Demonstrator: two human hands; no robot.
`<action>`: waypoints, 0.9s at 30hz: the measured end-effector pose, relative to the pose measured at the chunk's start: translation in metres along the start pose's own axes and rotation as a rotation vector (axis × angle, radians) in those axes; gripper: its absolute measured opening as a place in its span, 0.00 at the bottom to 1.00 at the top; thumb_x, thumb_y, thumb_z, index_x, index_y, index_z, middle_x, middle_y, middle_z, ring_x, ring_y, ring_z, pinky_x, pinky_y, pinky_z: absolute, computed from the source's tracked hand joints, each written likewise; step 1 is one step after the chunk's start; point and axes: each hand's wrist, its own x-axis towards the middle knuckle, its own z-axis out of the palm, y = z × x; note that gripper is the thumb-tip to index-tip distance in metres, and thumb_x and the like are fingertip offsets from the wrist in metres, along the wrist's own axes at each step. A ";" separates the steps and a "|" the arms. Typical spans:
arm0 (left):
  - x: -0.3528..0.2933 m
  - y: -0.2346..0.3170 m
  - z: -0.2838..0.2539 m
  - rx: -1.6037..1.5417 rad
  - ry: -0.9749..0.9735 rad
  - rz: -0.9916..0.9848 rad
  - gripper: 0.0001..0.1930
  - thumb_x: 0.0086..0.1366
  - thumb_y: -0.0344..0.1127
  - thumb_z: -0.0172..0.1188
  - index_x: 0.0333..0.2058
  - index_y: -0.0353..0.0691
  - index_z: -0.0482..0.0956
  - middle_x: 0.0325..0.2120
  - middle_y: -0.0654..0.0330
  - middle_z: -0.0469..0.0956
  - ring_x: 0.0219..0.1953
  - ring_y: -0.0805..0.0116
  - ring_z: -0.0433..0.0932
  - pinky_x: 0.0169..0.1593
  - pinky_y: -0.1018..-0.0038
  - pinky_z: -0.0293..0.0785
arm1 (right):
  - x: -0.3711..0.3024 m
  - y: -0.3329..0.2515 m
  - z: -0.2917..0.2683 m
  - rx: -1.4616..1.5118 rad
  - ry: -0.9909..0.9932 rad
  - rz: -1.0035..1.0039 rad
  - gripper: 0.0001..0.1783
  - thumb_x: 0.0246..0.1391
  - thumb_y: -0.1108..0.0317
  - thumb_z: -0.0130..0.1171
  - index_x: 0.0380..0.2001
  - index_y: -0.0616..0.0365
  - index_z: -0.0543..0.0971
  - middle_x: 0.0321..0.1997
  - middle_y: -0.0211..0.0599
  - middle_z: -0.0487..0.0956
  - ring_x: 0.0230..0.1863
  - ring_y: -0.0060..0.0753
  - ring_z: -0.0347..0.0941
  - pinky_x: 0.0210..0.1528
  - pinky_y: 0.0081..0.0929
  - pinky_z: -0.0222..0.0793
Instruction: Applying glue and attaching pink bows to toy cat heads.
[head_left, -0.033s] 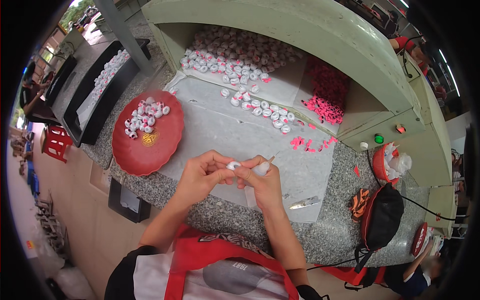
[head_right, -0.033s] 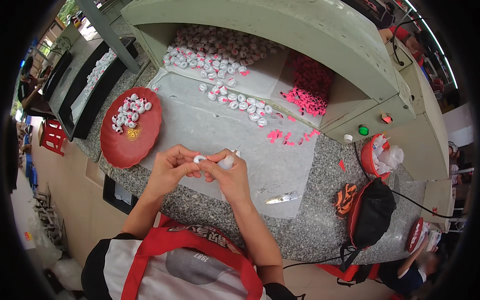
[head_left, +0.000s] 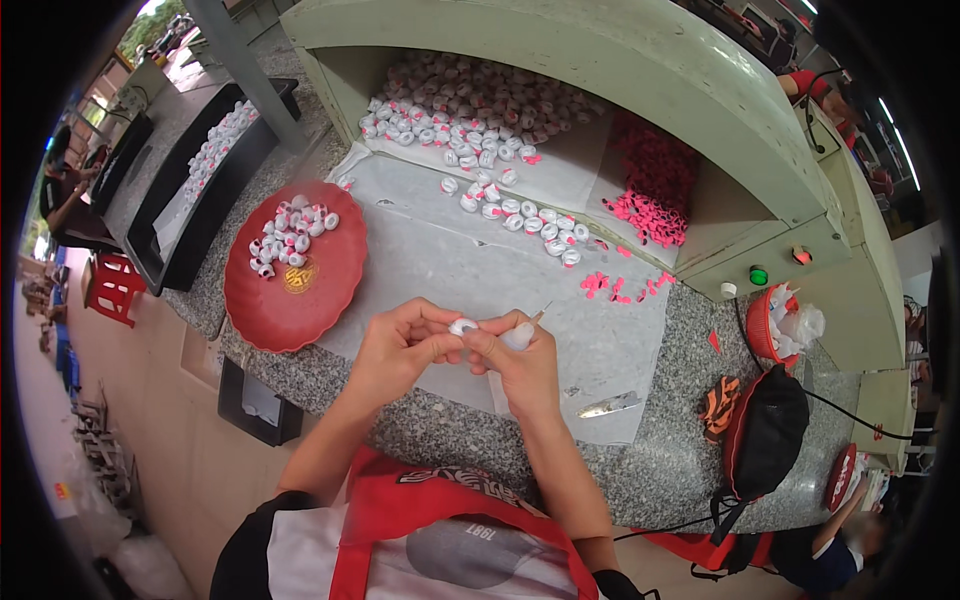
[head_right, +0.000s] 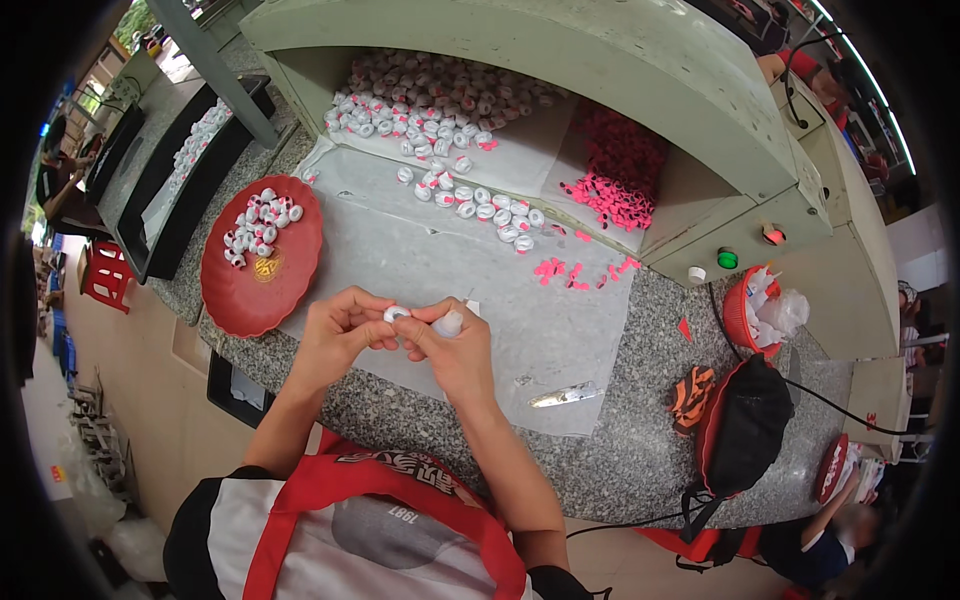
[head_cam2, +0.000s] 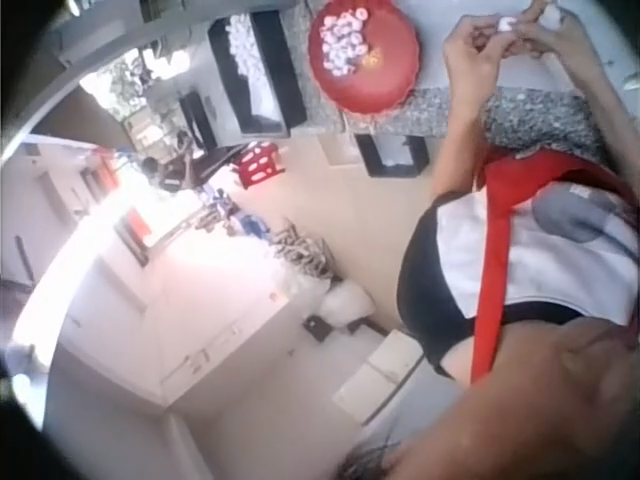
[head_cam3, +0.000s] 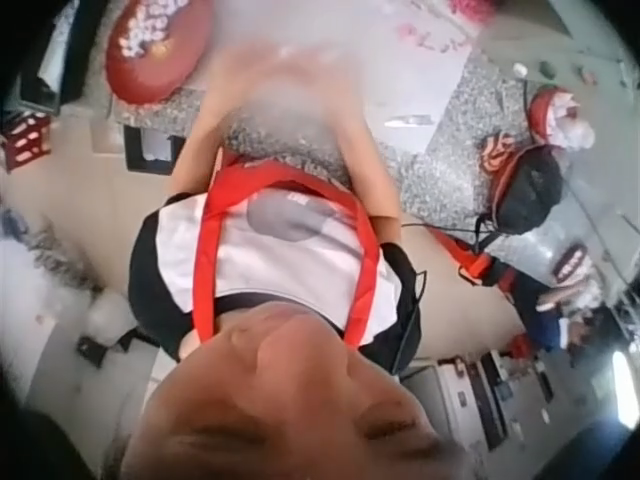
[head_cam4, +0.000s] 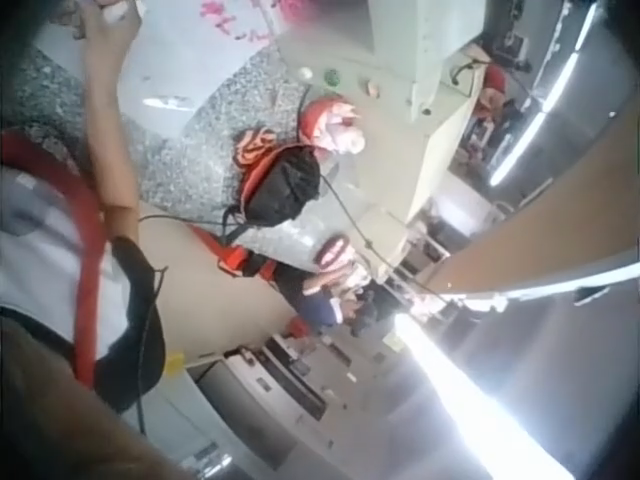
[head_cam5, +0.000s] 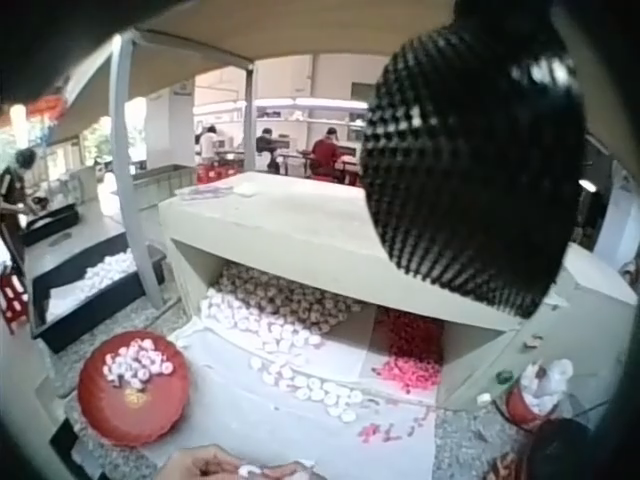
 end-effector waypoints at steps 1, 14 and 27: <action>0.004 0.000 -0.003 0.028 0.033 0.001 0.09 0.54 0.22 0.54 0.35 0.31 0.73 0.23 0.61 0.76 0.25 0.78 0.74 0.28 0.83 0.70 | 0.001 0.005 0.005 -0.108 0.084 -0.098 0.08 0.43 0.73 0.60 0.27 0.62 0.73 0.30 0.37 0.76 0.23 0.19 0.70 0.22 0.15 0.66; 0.165 -0.061 -0.010 1.068 0.566 0.303 0.18 0.49 0.38 0.62 0.38 0.38 0.73 0.28 0.53 0.74 0.27 0.64 0.75 0.30 0.72 0.70 | -0.039 -0.009 -0.007 -0.248 0.248 -0.120 0.14 0.42 0.77 0.58 0.35 0.61 0.68 0.31 0.34 0.73 0.26 0.20 0.70 0.24 0.16 0.68; 0.024 0.015 0.049 -0.533 -0.202 -0.129 0.19 0.54 0.23 0.55 0.46 0.33 0.68 0.35 0.54 0.74 0.35 0.71 0.75 0.40 0.79 0.74 | -0.080 -0.052 -0.016 -0.234 0.461 -0.403 0.17 0.41 0.77 0.55 0.37 0.62 0.66 0.32 0.38 0.69 0.32 0.25 0.68 0.35 0.17 0.64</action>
